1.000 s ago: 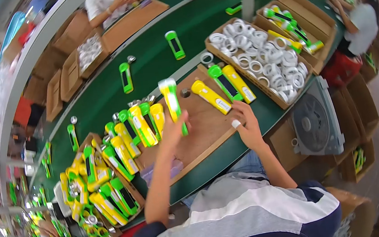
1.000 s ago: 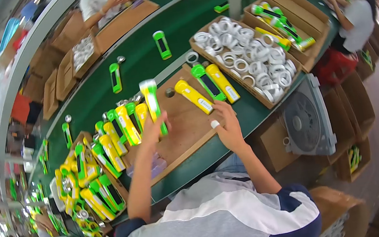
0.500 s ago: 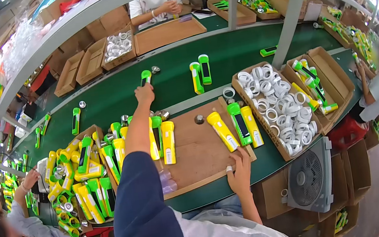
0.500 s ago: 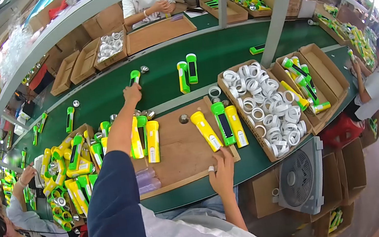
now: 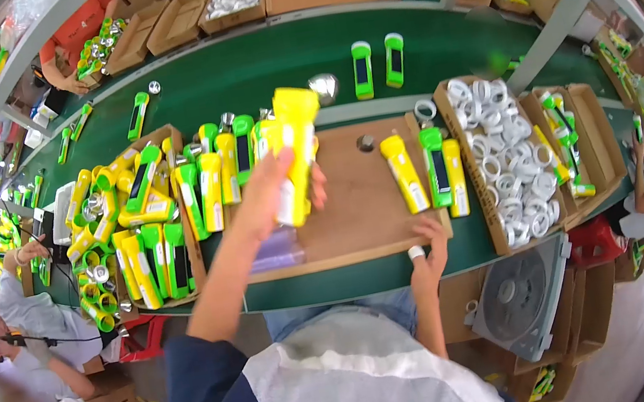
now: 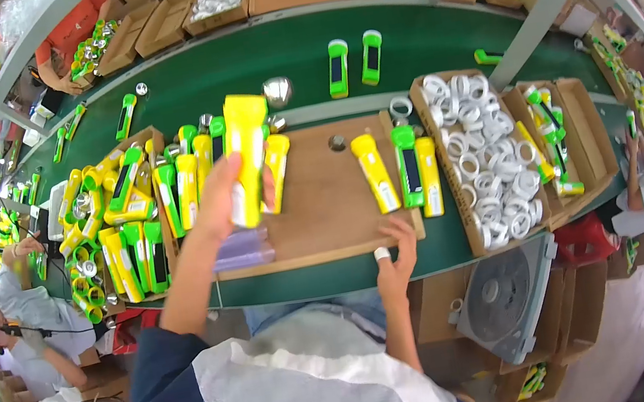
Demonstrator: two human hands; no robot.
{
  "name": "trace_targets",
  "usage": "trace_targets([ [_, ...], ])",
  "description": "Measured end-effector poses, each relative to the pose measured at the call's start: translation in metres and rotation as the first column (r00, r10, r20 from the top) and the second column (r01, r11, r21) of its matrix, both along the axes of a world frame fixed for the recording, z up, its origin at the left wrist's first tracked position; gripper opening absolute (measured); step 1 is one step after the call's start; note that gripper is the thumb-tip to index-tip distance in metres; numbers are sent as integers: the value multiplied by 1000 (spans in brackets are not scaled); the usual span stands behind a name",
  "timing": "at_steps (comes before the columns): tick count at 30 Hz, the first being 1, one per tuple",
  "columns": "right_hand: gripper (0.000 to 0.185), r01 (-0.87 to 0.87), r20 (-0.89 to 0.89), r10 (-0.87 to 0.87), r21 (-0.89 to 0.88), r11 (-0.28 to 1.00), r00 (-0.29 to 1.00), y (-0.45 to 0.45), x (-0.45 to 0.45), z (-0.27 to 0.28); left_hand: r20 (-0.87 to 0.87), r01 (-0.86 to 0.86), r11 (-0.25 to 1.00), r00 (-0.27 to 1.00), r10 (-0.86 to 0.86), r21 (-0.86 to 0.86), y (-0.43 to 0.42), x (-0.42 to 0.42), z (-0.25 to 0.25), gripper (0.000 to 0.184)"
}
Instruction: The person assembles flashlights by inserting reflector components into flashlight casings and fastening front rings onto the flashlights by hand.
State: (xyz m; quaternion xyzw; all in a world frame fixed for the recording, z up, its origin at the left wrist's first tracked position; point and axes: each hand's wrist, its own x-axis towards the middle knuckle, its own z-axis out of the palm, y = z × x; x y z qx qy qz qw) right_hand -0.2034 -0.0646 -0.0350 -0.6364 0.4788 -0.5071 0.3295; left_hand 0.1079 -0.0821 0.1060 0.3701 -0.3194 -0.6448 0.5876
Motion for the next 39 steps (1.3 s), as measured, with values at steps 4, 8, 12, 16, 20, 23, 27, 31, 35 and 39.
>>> trace_targets([
  [4, 38, -303, 370, 269, 38, 952, 890, 5, 24, 54, 94, 98, 991, 992, -89, -89, 69, -62, -20, 60],
  [8, 35, -614, 693, 309, 241, 752, 651, -3, 53, 88, 159, 242, 962, 952, -261, 129, 105, -78, -37, 61],
  [12, 22, -741, 789, 284, 295, 603, 545, -8, 63, 76, 305, 260, 952, 904, -300, 163, 117, -78, -38, 54],
  [16, 6, -569, 563, 415, 123, 813, 715, -1, 70, 67, 409, 102, 971, 893, -186, 217, 117, -74, -38, 56],
  [20, 18, -766, -16, 769, -108, 634, 639, -10, 74, 86, 485, 18, 986, 869, -96, 164, 116, -70, -41, 60],
  [23, 29, -804, -75, 802, -103, 585, 593, -12, 72, 95, 494, -6, 988, 867, -71, 153, 116, -73, -38, 58],
  [27, 35, -943, -40, 943, -45, 329, 331, -42, 81, 95, 407, -4, 985, 911, -67, 170, 115, -71, -37, 52],
  [31, 26, -537, -105, 544, 91, 839, 832, -161, 119, 104, 371, -64, 995, 928, 32, 74, 131, -63, -42, 32],
  [35, 75, -93, -792, -95, -188, 978, 603, -365, 168, 6, 471, -180, 983, 866, 168, -21, 161, -43, -42, 30],
  [39, 76, -10, -900, -55, -66, 998, 431, -430, 175, -49, 455, -318, 948, 845, 281, 5, 185, -28, -41, 34],
])
